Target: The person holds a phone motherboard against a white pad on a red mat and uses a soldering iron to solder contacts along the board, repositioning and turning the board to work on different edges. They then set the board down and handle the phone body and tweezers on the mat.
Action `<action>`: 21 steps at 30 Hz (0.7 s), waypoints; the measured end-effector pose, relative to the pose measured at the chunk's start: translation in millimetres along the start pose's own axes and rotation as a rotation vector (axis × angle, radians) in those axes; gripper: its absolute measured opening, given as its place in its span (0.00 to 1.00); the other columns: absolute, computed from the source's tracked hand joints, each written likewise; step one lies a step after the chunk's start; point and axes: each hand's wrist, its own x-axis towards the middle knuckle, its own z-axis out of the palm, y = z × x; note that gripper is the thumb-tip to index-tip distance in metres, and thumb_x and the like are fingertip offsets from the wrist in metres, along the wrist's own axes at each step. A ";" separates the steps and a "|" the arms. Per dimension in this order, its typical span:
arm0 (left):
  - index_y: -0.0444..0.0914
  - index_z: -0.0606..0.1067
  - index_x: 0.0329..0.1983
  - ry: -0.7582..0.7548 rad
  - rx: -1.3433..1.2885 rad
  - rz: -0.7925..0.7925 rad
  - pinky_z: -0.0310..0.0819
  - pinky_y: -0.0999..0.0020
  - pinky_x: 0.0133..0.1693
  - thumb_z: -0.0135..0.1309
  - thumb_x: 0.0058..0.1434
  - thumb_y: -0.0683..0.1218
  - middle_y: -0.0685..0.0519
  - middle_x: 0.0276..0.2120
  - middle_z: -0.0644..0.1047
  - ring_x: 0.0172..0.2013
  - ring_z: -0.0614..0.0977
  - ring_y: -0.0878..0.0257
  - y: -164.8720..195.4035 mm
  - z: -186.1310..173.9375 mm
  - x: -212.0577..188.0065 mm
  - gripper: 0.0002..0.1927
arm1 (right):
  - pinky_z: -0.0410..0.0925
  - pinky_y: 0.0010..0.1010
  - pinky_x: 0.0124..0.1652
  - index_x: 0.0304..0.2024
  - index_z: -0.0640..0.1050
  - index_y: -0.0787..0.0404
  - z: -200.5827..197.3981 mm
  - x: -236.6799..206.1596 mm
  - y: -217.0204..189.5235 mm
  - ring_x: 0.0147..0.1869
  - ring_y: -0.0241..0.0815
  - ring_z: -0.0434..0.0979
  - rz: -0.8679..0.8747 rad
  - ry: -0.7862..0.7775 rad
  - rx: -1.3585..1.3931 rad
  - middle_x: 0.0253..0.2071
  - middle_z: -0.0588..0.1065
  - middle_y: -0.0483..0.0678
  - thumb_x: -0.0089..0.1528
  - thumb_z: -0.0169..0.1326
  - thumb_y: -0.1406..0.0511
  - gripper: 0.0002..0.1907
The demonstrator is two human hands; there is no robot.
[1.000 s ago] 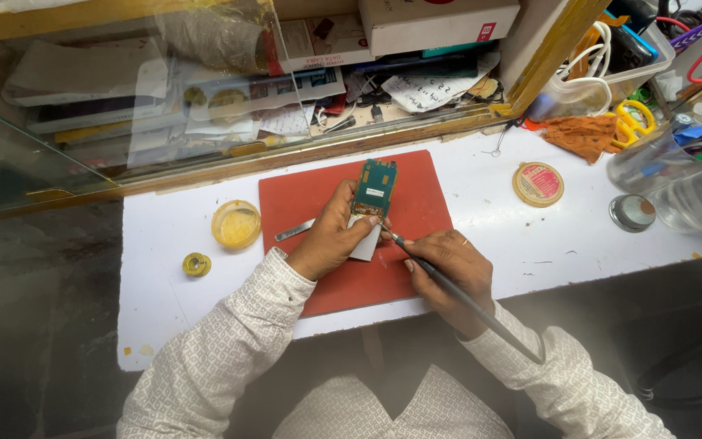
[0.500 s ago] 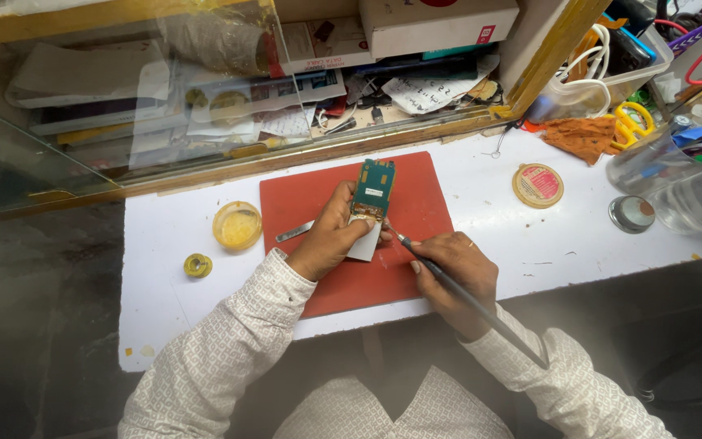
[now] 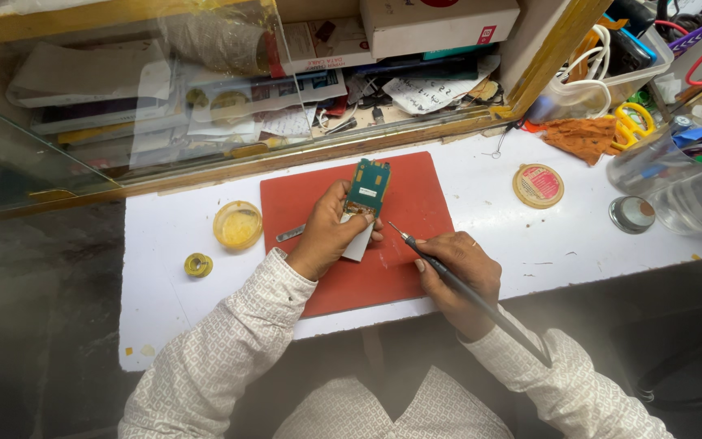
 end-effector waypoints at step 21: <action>0.34 0.64 0.49 0.072 -0.069 -0.116 0.87 0.63 0.34 0.50 0.65 0.38 0.43 0.33 0.80 0.30 0.86 0.58 3.2 0.2 -0.6 0.11 | 0.73 0.29 0.40 0.43 0.80 0.67 0.3 1.2 0.7 0.40 0.42 0.80 -0.004 -0.011 -0.005 0.36 0.79 0.51 0.56 0.61 0.77 0.12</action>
